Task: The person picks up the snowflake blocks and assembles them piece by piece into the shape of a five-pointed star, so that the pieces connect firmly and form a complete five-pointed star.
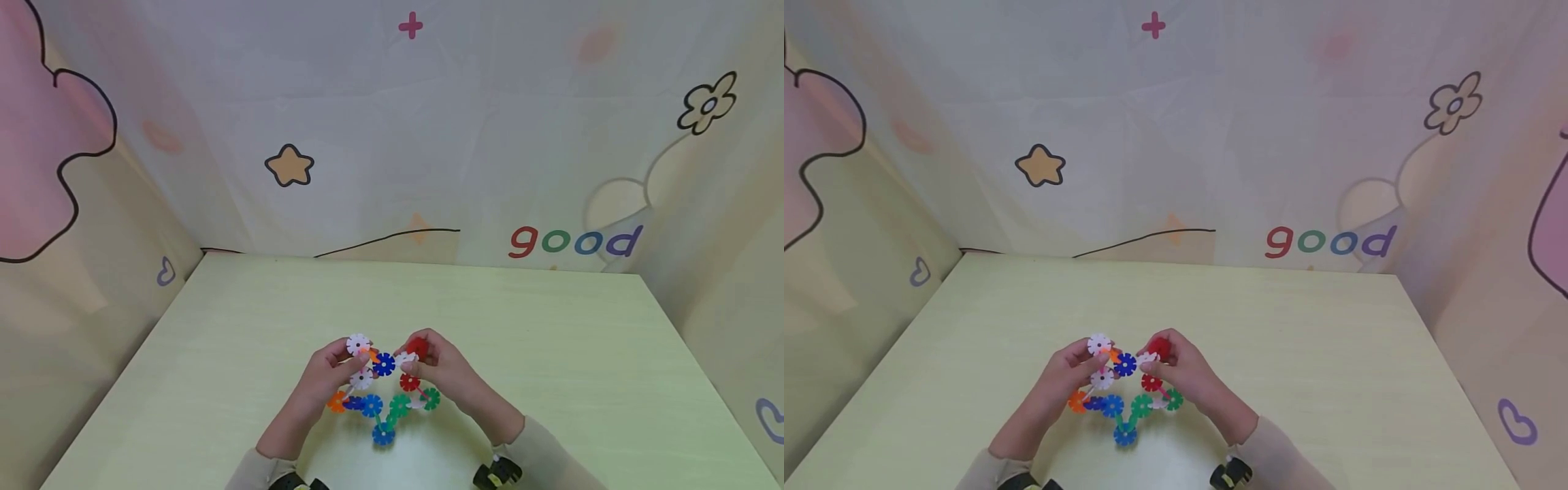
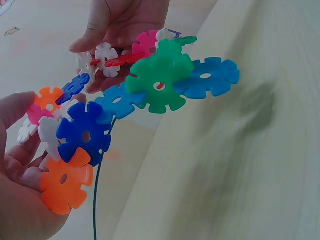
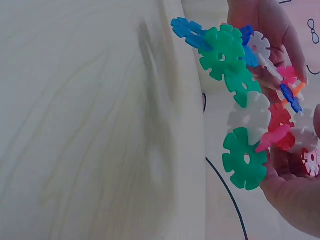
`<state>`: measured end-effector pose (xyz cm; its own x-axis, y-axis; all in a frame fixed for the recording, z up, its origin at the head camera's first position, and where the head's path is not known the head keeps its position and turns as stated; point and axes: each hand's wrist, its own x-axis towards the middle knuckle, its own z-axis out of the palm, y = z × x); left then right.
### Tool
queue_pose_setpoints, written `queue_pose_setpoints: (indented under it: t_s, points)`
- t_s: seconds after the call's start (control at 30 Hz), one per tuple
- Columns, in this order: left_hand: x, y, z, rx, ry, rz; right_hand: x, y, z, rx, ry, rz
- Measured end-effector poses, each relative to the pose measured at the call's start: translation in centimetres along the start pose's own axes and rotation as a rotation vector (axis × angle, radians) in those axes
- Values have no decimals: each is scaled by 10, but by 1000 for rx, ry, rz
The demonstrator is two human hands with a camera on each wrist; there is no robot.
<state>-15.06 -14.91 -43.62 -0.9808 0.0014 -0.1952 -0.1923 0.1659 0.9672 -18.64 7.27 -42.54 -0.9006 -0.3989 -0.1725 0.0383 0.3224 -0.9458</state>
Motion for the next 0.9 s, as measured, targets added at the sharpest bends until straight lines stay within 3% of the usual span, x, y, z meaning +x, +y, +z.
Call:
queue_pose_setpoints:
  t_s: [0.27, 0.57, 0.8, 0.9]
  points:
    - [1, 0, 5, 14, -15, 6, -4, -1, 2, 20, 49, 19]
    - [6, 2, 6, 41, -137, 11, -2, -3, 1, 19, 49, 8]
    - [7, 2, 7, 86, -136, 10, -1, -3, 1, 41, 26, -6]
    - [7, 4, 5, 62, -146, 1, 0, -3, 0, 37, 22, -7]
